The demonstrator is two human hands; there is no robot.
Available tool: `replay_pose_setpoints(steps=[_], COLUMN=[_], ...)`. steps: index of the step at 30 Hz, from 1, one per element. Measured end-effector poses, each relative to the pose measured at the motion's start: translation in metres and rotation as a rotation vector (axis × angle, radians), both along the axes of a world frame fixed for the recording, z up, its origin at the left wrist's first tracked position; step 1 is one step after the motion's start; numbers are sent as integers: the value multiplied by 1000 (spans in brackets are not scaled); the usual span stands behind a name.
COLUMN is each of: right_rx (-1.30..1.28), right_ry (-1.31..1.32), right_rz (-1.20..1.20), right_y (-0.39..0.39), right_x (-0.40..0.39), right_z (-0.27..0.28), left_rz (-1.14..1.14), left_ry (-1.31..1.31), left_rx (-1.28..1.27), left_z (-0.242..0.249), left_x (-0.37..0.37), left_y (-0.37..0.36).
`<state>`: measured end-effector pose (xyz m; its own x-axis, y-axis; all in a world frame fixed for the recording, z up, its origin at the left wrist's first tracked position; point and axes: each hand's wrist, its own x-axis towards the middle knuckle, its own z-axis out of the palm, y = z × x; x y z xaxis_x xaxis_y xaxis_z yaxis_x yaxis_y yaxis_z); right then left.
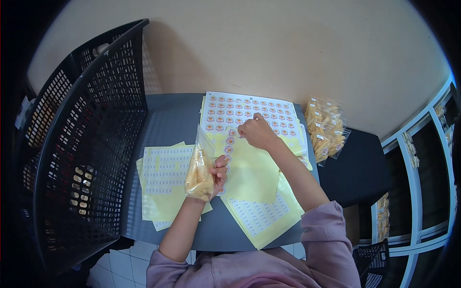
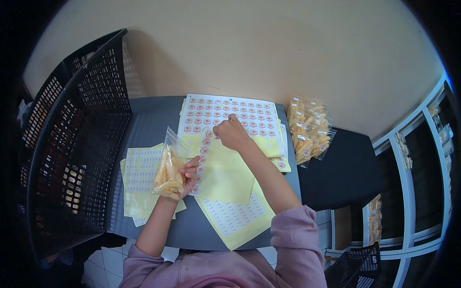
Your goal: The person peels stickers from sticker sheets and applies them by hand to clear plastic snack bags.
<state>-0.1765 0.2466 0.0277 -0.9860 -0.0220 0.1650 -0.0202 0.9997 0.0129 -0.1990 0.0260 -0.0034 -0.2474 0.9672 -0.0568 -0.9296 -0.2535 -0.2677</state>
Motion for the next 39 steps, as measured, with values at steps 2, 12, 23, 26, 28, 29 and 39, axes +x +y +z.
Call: replay_pose_setpoints(steps=[2,12,23,26,28,29,39], right_rx=[-21,-38,-248,-883,-1028,-1170,-809], right_ry=[-37,-394,-546,-313,-118,75,81], right_rz=[37,-42,-66,-89,-82,-71,156], right_y=[3,1,10,18,19,14,-47], right_x=[1,-7,-17,-6,4,12,83], right_z=[0,25,26,18,18,21,62], left_rz=[4,5,3,26,107,106,536], left_ry=[3,2,158,375,560,559,1380], left_rx=[3,16,76,73,15,16,-770], left_z=[-1,-3,10,12,10,13,-1], left_x=[0,-1,2,0,2,4,12], left_y=[0,0,0,0,-1,2,13])
